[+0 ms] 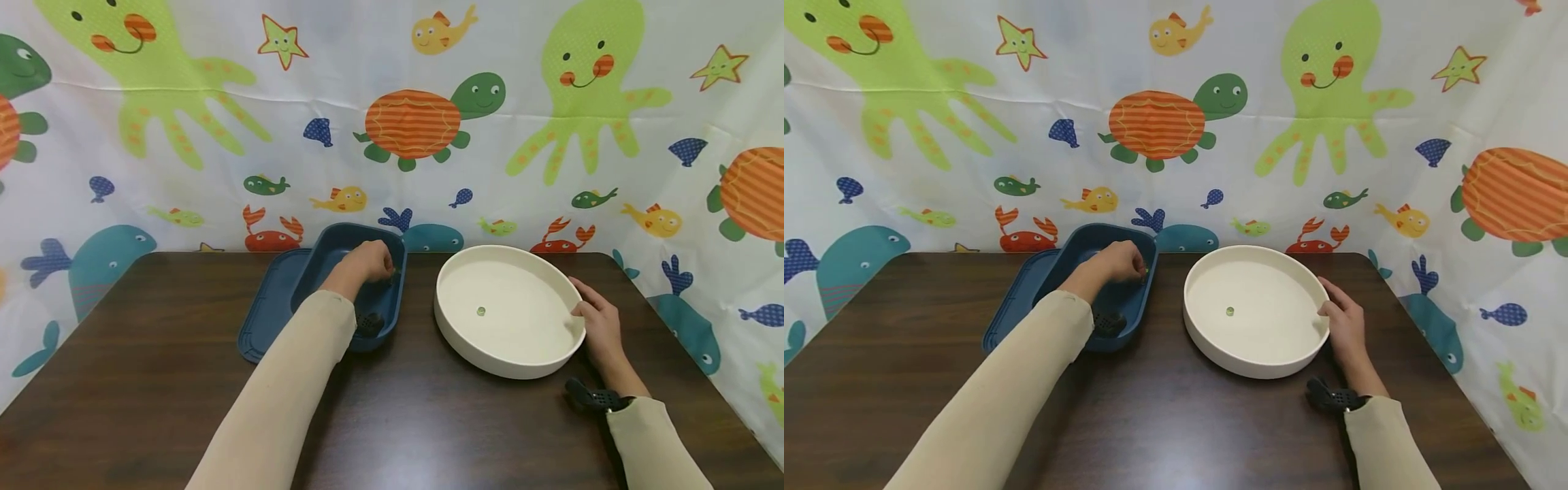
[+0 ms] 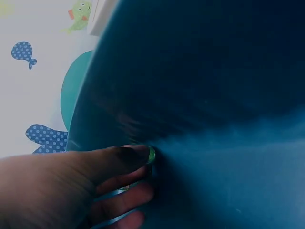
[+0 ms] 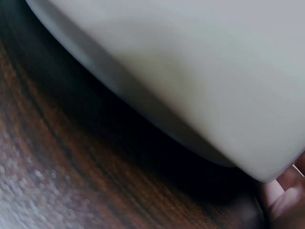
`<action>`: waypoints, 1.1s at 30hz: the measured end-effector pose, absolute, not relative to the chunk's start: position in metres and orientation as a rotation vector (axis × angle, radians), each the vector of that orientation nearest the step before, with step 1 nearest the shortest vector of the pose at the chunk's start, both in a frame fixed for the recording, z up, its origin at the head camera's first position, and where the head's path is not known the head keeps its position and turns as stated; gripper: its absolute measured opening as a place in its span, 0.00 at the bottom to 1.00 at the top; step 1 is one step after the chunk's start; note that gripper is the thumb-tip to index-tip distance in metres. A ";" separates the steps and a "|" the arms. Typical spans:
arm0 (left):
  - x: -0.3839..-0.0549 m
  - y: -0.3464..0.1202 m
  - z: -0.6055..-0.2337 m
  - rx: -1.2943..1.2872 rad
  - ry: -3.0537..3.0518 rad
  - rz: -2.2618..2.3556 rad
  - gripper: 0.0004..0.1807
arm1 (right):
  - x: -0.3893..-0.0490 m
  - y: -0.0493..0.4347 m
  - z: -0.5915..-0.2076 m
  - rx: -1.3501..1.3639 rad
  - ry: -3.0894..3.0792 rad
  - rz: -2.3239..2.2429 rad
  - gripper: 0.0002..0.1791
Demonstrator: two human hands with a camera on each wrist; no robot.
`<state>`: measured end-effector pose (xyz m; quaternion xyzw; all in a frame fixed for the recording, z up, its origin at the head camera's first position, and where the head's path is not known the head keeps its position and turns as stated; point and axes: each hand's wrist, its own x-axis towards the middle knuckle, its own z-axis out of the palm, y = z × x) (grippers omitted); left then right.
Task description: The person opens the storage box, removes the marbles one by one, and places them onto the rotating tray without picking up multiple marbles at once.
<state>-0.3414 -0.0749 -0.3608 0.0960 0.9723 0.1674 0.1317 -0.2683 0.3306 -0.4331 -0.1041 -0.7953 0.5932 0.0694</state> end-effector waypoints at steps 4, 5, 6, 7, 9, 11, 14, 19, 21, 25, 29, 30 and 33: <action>-0.341 -0.075 -0.362 0.282 2.831 0.461 0.18 | -0.269 0.329 -0.433 -0.313 -2.402 1.786 0.36; -0.340 -0.076 -0.361 0.281 2.836 0.473 0.16 | -0.269 0.329 -0.433 -0.314 -2.400 1.789 0.36; -0.340 -0.076 -0.360 0.278 2.842 0.482 0.16 | -0.269 0.329 -0.433 -0.312 -2.396 1.791 0.36; -0.339 -0.076 -0.358 0.282 2.850 0.487 0.15 | -0.269 0.329 -0.433 -0.314 -2.392 1.794 0.36; -0.336 -0.075 -0.350 0.274 2.862 0.523 0.13 | -0.269 0.329 -0.433 -0.314 -2.385 1.804 0.36; -0.334 -0.072 -0.340 0.269 2.883 0.567 0.13 | -0.270 0.329 -0.432 -0.317 -2.382 1.814 0.36; -0.331 -0.064 -0.323 0.289 2.922 0.641 0.14 | -0.271 0.330 -0.431 -0.330 -2.380 1.822 0.36; -0.321 -0.036 -0.301 0.413 2.961 0.706 0.09 | -0.270 0.332 -0.430 -0.368 -2.373 1.812 0.35; -0.316 -0.021 -0.297 0.462 2.946 0.718 0.08 | -0.270 0.332 -0.430 -0.383 -2.375 1.807 0.35; -0.308 0.011 -0.298 0.541 2.891 0.743 0.08 | -0.269 0.332 -0.430 -0.391 -2.384 1.809 0.36; -0.302 0.040 -0.313 0.577 2.869 0.712 0.07 | -0.268 0.331 -0.430 -0.383 -2.376 1.828 0.35; -0.301 0.046 -0.319 0.571 2.875 0.692 0.07 | -0.268 0.330 -0.430 -0.377 -2.374 1.833 0.35; -0.299 0.059 -0.339 0.530 2.883 0.643 0.06 | -0.267 0.328 -0.431 -0.368 -2.378 1.832 0.35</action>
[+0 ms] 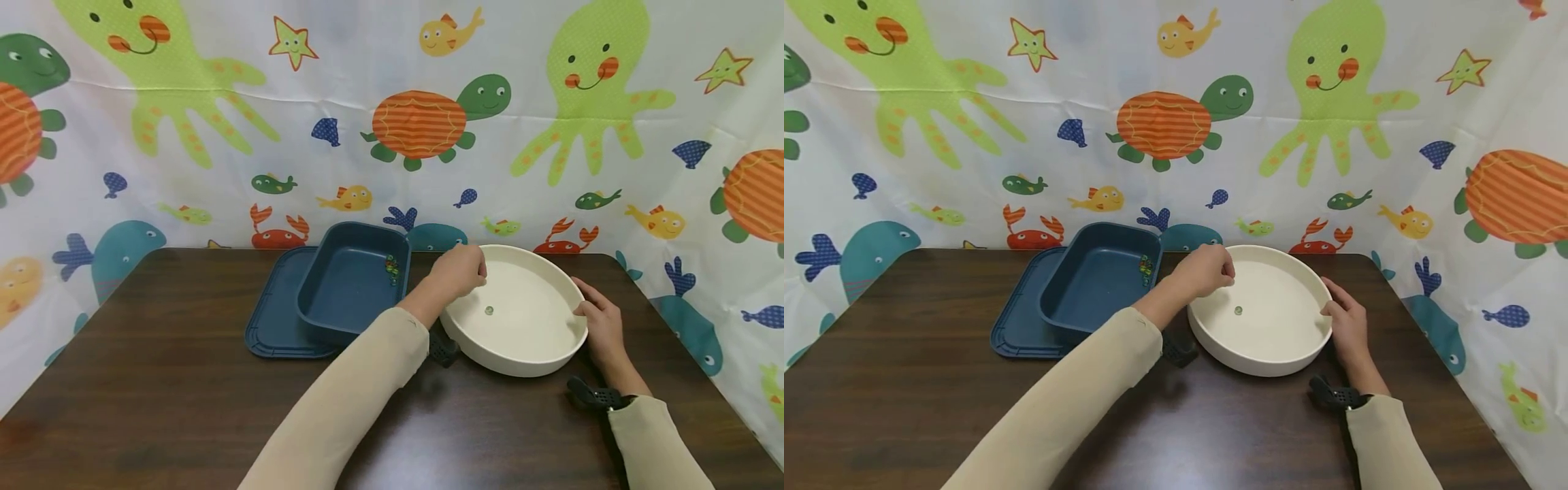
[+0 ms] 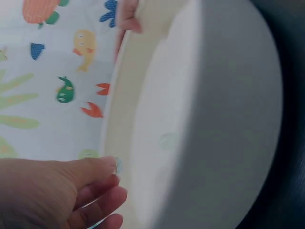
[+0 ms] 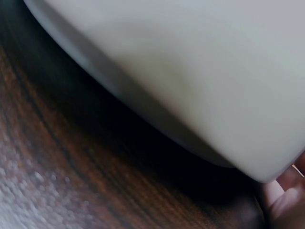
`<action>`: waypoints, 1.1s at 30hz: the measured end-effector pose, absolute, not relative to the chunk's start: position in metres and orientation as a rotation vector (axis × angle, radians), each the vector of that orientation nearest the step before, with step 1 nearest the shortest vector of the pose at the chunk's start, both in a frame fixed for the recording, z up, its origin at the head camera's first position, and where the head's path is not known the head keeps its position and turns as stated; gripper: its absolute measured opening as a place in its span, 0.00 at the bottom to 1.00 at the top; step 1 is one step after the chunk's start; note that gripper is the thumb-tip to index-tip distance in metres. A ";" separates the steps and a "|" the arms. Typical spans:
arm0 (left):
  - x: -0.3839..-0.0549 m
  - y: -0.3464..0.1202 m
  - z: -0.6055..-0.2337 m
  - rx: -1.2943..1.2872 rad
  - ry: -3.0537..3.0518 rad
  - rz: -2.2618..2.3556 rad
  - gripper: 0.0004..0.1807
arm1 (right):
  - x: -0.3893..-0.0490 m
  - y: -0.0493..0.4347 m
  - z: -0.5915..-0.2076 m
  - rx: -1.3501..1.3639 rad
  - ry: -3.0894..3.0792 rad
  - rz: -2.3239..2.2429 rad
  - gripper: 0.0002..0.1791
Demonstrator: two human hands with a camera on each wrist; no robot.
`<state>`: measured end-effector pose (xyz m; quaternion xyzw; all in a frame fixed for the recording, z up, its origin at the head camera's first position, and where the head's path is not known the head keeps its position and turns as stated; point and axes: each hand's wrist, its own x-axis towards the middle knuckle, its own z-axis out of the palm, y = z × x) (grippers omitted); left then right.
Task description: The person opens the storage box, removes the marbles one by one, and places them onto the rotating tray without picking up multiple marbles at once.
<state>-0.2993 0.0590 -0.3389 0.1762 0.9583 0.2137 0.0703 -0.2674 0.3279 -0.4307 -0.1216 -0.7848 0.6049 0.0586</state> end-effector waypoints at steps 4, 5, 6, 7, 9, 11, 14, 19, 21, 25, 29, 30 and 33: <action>-0.300 0.068 -0.363 0.470 2.898 0.576 0.05 | -0.268 0.325 -0.431 -0.348 -2.395 1.815 0.35; -0.300 0.069 -0.367 0.455 2.904 0.552 0.05 | -0.268 0.324 -0.431 -0.341 -2.400 1.811 0.35; -0.300 0.070 -0.371 0.447 2.912 0.525 0.04 | -0.268 0.323 -0.431 -0.335 -2.402 1.809 0.35; -0.300 0.071 -0.373 0.442 2.919 0.499 0.04 | -0.268 0.323 -0.431 -0.330 -2.403 1.808 0.35; -0.300 0.072 -0.376 0.435 2.923 0.465 0.04 | -0.268 0.322 -0.431 -0.324 -2.407 1.803 0.35; -0.299 0.073 -0.376 0.425 2.924 0.454 0.04 | -0.268 0.322 -0.431 -0.324 -2.404 1.803 0.35; -0.298 0.074 -0.374 0.414 2.924 0.463 0.05 | -0.268 0.322 -0.431 -0.333 -2.398 1.801 0.35; -0.295 0.065 -0.359 0.408 2.920 0.557 0.10 | -0.268 0.322 -0.432 -0.356 -2.396 1.802 0.35; -0.295 0.056 -0.348 0.418 2.921 0.609 0.11 | -0.268 0.323 -0.432 -0.360 -2.398 1.808 0.35; -0.296 0.028 -0.327 0.391 2.945 0.702 0.11 | -0.267 0.326 -0.431 -0.373 -2.391 1.813 0.35; -0.301 -0.006 -0.316 0.326 2.976 0.735 0.11 | -0.267 0.328 -0.431 -0.381 -2.390 1.813 0.35; -0.303 -0.014 -0.316 0.315 2.985 0.725 0.11 | -0.267 0.328 -0.431 -0.376 -2.393 1.814 0.35; -0.308 -0.039 -0.317 0.315 3.002 0.682 0.11 | -0.266 0.328 -0.430 -0.376 -2.393 1.816 0.35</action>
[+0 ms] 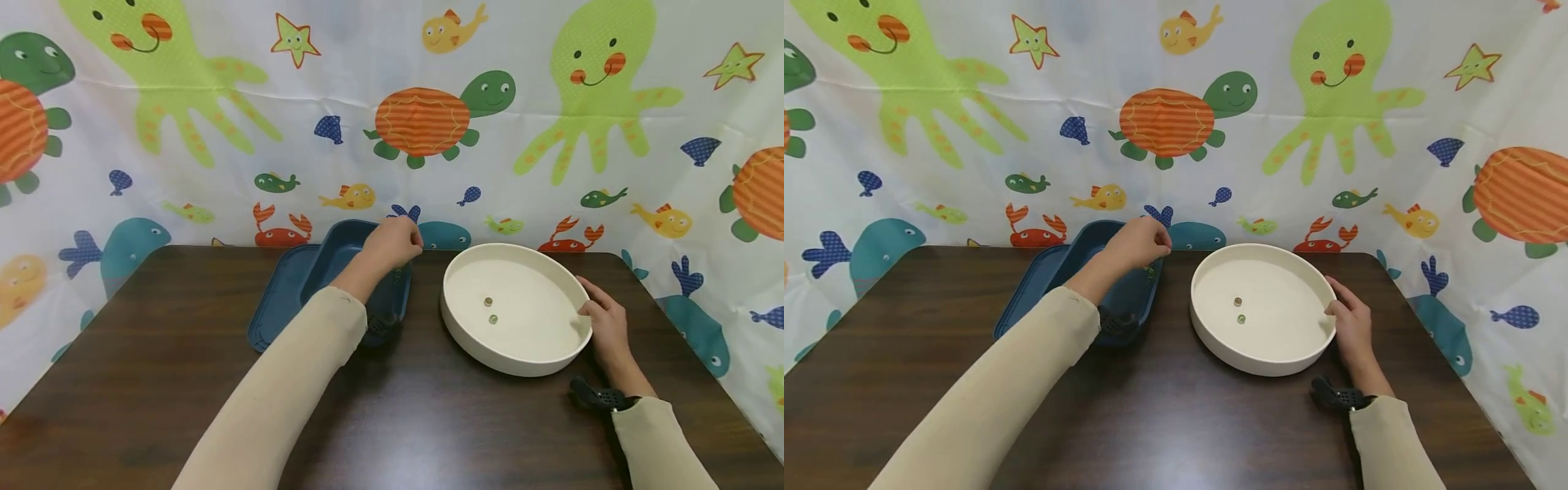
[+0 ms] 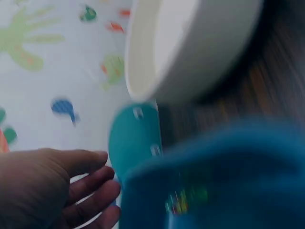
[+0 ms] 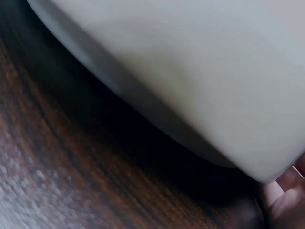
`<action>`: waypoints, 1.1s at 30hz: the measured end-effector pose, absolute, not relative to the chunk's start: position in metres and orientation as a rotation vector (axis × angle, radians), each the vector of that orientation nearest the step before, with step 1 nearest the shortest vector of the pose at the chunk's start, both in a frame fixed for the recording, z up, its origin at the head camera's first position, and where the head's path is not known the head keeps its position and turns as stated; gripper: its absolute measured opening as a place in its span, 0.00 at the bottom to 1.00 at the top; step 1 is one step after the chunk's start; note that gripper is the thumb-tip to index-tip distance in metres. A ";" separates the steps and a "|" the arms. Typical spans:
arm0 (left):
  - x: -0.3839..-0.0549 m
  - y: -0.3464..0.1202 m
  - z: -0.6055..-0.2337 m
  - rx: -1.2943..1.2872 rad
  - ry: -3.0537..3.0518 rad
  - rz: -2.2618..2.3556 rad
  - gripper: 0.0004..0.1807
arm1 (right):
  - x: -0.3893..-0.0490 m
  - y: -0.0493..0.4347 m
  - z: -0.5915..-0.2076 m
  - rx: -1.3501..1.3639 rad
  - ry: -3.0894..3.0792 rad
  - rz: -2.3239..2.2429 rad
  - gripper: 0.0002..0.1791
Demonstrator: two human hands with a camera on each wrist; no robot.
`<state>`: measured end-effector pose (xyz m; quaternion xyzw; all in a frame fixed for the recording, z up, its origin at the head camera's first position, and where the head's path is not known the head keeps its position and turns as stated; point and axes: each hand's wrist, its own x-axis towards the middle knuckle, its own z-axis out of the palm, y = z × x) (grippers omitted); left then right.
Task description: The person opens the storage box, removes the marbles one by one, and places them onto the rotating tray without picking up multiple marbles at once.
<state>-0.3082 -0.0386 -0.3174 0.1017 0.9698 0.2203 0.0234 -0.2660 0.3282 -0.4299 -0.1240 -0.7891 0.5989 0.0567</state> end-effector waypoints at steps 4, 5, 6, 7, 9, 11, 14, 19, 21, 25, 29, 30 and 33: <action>-0.315 -0.060 -0.321 0.345 2.981 0.642 0.09 | -0.265 0.330 -0.428 -0.368 -2.375 1.820 0.35; -0.317 -0.064 -0.323 0.345 2.970 0.630 0.09 | -0.265 0.331 -0.428 -0.362 -2.374 1.819 0.35; -0.319 -0.067 -0.325 0.343 2.953 0.625 0.08 | -0.266 0.331 -0.428 -0.356 -2.371 1.820 0.35; -0.320 -0.070 -0.327 0.340 2.933 0.615 0.08 | -0.266 0.331 -0.428 -0.349 -2.369 1.822 0.35; -0.323 -0.074 -0.332 0.343 2.885 0.573 0.07 | -0.267 0.331 -0.429 -0.344 -2.368 1.825 0.35; -0.326 -0.078 -0.337 0.350 2.842 0.519 0.07 | -0.267 0.330 -0.429 -0.345 -2.370 1.825 0.35; -0.328 -0.082 -0.343 0.370 2.791 0.467 0.07 | -0.268 0.330 -0.430 -0.352 -2.372 1.819 0.36; -0.328 -0.082 -0.351 0.380 2.751 0.432 0.05 | -0.267 0.330 -0.432 -0.364 -2.390 1.816 0.36; -0.327 -0.081 -0.352 0.374 2.750 0.419 0.05 | -0.268 0.330 -0.432 -0.366 -2.393 1.818 0.36; -0.327 -0.078 -0.354 0.376 2.768 0.401 0.04 | -0.268 0.330 -0.432 -0.375 -2.387 1.821 0.36; -0.328 -0.073 -0.354 0.397 2.779 0.346 0.05 | -0.267 0.329 -0.431 -0.366 -2.381 1.825 0.36; -0.328 -0.072 -0.354 0.395 2.778 0.338 0.05 | -0.267 0.329 -0.431 -0.362 -2.383 1.823 0.36; -0.329 -0.070 -0.351 0.405 2.786 0.317 0.05 | -0.267 0.330 -0.430 -0.344 -2.391 1.819 0.36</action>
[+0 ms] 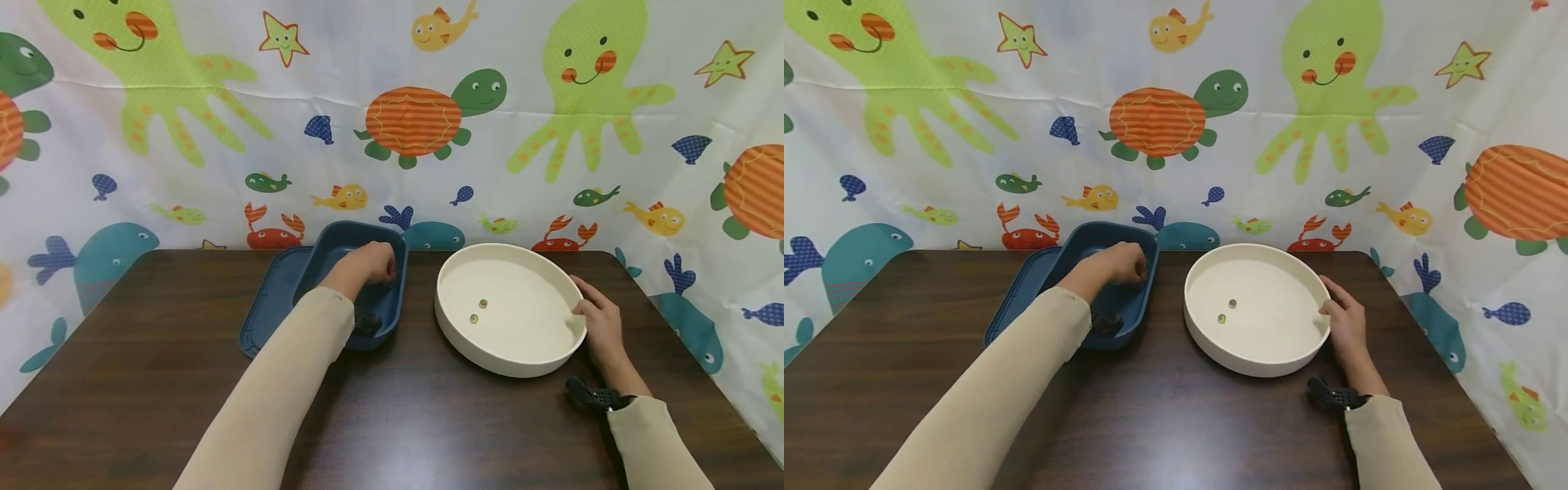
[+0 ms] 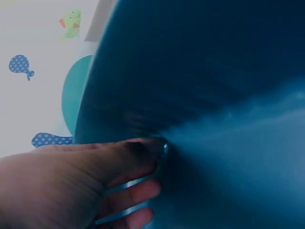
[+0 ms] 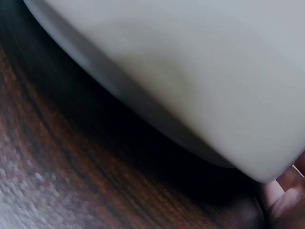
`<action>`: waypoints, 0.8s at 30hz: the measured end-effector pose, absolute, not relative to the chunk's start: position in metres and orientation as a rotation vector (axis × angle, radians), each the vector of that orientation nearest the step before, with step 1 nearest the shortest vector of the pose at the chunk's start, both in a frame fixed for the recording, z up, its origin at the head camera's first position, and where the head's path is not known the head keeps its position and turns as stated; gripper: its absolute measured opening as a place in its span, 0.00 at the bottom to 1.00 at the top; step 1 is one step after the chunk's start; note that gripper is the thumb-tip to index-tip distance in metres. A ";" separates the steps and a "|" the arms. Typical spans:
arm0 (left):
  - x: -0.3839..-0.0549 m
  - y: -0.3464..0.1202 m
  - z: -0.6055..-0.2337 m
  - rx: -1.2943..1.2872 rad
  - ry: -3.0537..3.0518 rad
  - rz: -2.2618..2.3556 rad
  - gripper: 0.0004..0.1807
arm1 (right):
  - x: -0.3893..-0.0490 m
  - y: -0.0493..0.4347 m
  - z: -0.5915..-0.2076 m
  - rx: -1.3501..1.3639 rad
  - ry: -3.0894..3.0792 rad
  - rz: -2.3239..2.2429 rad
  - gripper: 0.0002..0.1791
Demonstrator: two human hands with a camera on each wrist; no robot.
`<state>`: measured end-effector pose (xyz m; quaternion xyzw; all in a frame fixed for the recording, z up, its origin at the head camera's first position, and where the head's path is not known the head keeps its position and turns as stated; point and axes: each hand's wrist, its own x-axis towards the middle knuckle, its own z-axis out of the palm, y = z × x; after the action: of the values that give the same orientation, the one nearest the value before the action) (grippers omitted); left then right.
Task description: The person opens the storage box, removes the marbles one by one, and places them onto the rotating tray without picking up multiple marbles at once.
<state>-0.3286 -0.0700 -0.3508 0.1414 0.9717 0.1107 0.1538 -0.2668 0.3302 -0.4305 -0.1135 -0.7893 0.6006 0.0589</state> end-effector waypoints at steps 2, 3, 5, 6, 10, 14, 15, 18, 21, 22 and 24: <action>-0.327 -0.071 -0.347 0.415 2.795 0.316 0.06 | -0.267 0.329 -0.431 -0.341 -2.389 1.823 0.36; -0.327 -0.071 -0.344 0.419 2.802 0.320 0.06 | -0.267 0.329 -0.430 -0.343 -2.386 1.825 0.36; -0.326 -0.072 -0.337 0.421 2.810 0.346 0.06 | -0.267 0.329 -0.430 -0.345 -2.375 1.826 0.36; -0.326 -0.072 -0.333 0.426 2.813 0.357 0.06 | -0.267 0.329 -0.430 -0.343 -2.372 1.825 0.36; -0.325 -0.071 -0.318 0.460 2.836 0.434 0.07 | -0.268 0.330 -0.430 -0.343 -2.368 1.822 0.36; -0.321 -0.064 -0.305 0.529 2.865 0.490 0.09 | -0.268 0.332 -0.430 -0.352 -2.369 1.821 0.35; -0.320 -0.060 -0.303 0.541 2.869 0.496 0.09 | -0.267 0.332 -0.430 -0.352 -2.370 1.822 0.35; -0.315 -0.046 -0.297 0.559 2.870 0.525 0.08 | -0.268 0.332 -0.431 -0.352 -2.380 1.818 0.35; -0.310 -0.028 -0.293 0.592 2.852 0.551 0.07 | -0.268 0.331 -0.431 -0.347 -2.372 1.830 0.35; -0.309 -0.022 -0.293 0.616 2.844 0.555 0.07 | -0.267 0.330 -0.431 -0.347 -2.369 1.835 0.35; -0.307 -0.009 -0.295 0.666 2.830 0.534 0.07 | -0.267 0.329 -0.431 -0.347 -2.360 1.847 0.35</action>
<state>-0.3066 -0.0091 -0.2947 0.2242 0.9533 0.1799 0.0925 -0.2673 0.3285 -0.4308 -0.1147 -0.7807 0.6111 0.0622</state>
